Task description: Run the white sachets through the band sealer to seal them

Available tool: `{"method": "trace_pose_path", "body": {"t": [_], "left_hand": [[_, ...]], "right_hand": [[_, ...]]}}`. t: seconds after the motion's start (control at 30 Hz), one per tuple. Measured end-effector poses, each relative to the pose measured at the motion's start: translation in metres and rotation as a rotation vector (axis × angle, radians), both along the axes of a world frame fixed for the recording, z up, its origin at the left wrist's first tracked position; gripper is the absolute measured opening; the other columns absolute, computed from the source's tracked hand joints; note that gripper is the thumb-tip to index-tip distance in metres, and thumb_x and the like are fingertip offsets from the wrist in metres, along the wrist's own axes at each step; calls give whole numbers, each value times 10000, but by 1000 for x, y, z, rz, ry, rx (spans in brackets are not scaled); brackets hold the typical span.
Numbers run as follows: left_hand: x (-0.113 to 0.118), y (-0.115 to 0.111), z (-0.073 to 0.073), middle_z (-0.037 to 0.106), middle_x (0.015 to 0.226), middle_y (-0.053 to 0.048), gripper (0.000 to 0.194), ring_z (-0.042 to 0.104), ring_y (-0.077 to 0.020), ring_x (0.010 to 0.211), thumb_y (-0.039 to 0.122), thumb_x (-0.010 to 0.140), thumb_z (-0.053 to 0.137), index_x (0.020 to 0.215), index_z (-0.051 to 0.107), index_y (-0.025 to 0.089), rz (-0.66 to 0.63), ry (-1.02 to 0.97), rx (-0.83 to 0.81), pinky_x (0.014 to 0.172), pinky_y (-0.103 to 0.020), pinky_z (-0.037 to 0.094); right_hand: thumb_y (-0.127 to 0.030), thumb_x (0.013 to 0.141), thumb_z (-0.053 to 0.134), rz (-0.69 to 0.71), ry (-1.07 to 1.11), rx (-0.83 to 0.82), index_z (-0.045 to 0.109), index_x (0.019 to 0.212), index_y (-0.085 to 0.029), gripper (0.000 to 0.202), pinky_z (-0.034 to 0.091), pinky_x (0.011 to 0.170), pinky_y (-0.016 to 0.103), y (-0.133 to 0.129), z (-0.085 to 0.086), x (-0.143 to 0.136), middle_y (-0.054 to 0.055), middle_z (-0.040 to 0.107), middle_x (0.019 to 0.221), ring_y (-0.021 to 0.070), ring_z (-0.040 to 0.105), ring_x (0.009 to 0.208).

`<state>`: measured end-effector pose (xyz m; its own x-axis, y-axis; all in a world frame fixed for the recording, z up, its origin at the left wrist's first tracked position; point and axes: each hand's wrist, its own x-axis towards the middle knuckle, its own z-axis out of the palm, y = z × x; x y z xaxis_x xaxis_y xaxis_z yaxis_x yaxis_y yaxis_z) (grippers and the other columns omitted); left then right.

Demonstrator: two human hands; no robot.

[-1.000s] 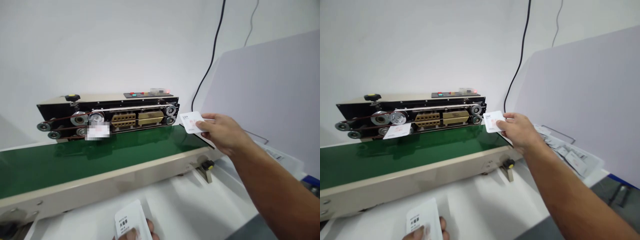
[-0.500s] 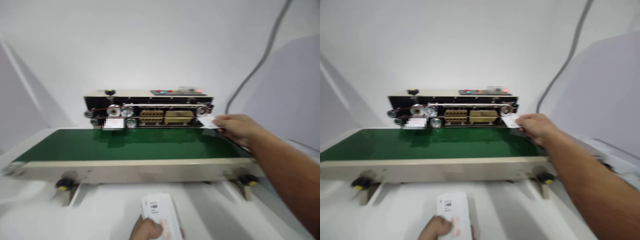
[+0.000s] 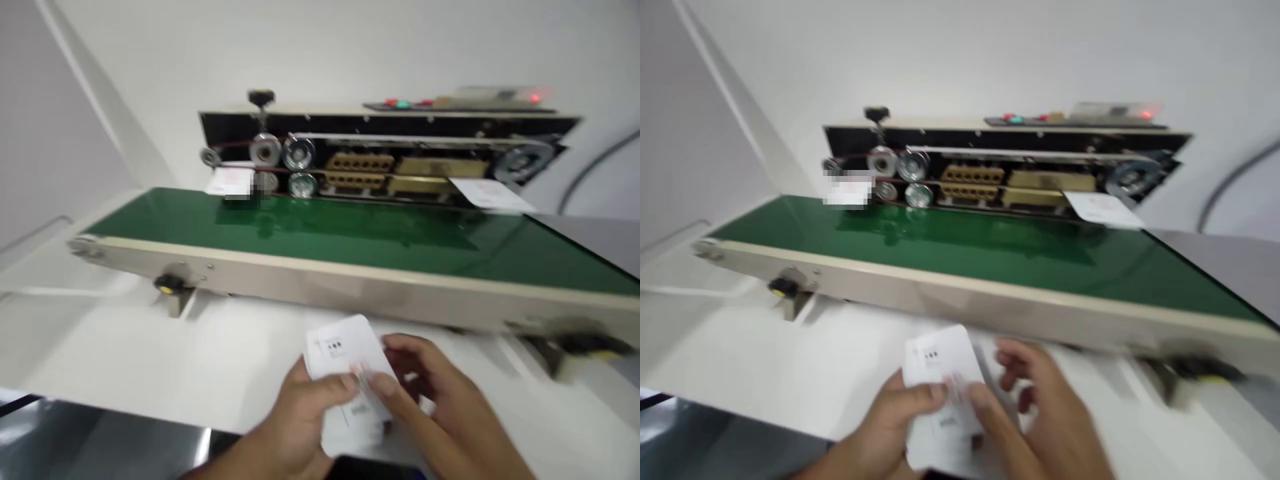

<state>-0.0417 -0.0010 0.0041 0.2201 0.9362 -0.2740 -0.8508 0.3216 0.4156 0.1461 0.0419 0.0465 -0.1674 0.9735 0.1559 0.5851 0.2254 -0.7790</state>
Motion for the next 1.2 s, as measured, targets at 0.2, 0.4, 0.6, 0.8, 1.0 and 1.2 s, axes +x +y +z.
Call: {"method": "trace_pose_path", "body": {"t": [0.2,0.4,0.6,0.8,1.0,1.2], "left_hand": [[-6,-13,-1,806,892,-120,221,748,-286,921,142,785,768,1005,750,124,-64,38,-16,923,-452,536],[-6,-14,3,803,956,-100,343,731,-283,1017,228,858,732,1185,684,137,-28,89,-10,1001,-471,510],[-6,-15,3,786,851,-74,174,733,-302,1001,267,855,743,975,697,151,17,160,-64,933,-464,554],[-6,-17,6,798,918,-80,367,729,-310,1033,196,852,738,1212,674,172,-2,216,-75,943,-487,558],[-6,-17,8,802,1028,-92,598,713,-297,1084,164,884,692,1452,508,209,-32,202,-31,995,-471,529],[-5,-18,6,798,1013,-104,720,736,-299,998,186,867,715,1510,392,197,-42,195,-42,936,-472,551]], "right_hand": [[-506,941,601,168,139,-249,604,991,-221,289,519,629,305,-36,-12,-40,34,679,853,187,630,721],[-467,926,656,148,341,-476,615,931,-203,268,440,586,230,-35,-8,-21,-13,604,767,120,515,658],[-357,831,773,308,334,-698,651,871,-168,229,418,592,215,-27,3,-6,-14,598,752,110,517,676],[-346,835,773,178,507,-576,606,992,-198,272,475,588,215,-18,9,-5,-7,638,799,112,586,688],[-243,813,755,80,656,-449,468,998,-241,342,500,558,199,-13,-3,-18,-44,644,741,95,600,618],[-278,811,706,54,769,-442,366,1041,-281,411,570,473,303,-15,-6,-28,-74,610,742,157,649,536]]}}
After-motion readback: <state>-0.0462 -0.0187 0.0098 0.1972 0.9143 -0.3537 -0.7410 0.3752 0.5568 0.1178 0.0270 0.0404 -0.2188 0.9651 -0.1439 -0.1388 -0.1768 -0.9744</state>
